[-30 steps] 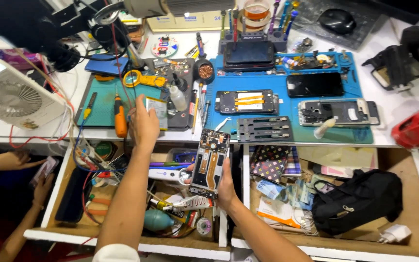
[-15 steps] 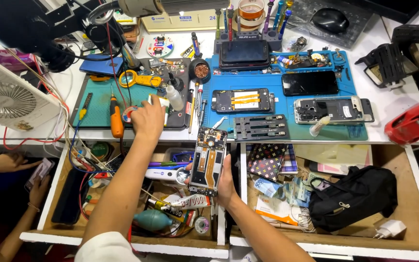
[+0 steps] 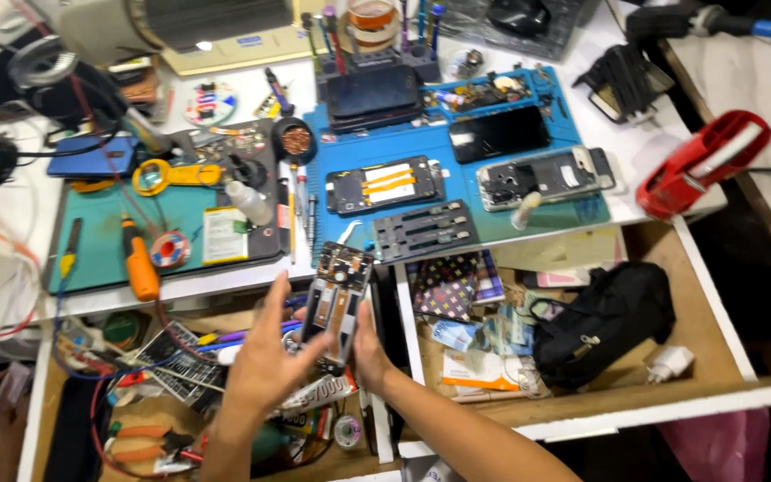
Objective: Inspecting and organizing mobile phone components like batteries and circuit boards at a repair station
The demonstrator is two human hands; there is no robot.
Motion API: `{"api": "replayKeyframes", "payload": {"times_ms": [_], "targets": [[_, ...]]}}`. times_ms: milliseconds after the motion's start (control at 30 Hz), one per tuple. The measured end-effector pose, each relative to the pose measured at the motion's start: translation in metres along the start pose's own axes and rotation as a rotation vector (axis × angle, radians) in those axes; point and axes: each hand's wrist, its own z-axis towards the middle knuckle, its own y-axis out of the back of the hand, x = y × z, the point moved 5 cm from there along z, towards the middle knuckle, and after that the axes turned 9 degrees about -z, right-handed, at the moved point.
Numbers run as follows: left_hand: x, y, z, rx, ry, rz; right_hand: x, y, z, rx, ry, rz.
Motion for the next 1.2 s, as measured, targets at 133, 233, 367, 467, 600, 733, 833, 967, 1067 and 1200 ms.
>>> {"api": "replayKeyframes", "payload": {"times_ms": [133,233,367,467,600,733,833,967,1067,1200], "targets": [[0.024,-0.032,0.005,0.121,-0.111,0.146,0.016,-0.019,-0.005,0.141,0.114,0.009],[0.007,-0.03,0.007,0.124,-0.051,0.177,0.016,-0.015,-0.006,0.179,0.028,-0.012],[-0.022,-0.026,0.002,0.159,-0.035,0.204,0.067,-0.037,-0.019,0.262,0.172,-0.102],[-0.031,-0.026,0.005,0.155,-0.08,0.226,0.081,-0.033,-0.028,0.27,0.032,-0.384],[-0.052,-0.026,0.004,0.17,-0.111,0.269,0.11,0.006,-0.046,0.255,-0.08,-0.803],[-0.089,-0.023,0.012,0.145,-0.183,0.253,0.139,0.066,-0.057,0.255,0.04,-0.93],[-0.121,-0.03,0.026,0.145,-0.311,0.237,0.172,0.11,-0.075,0.193,0.168,-1.091],[-0.173,-0.053,0.054,0.205,-0.486,0.203,0.206,0.192,-0.093,-0.088,0.356,-1.178],[-0.204,-0.084,0.072,0.172,-0.695,0.196,0.21,0.254,-0.107,-0.341,0.502,-1.066],[-0.221,-0.142,0.133,0.212,-0.788,0.286,0.226,0.251,-0.122,-0.433,0.557,-1.018]]}}
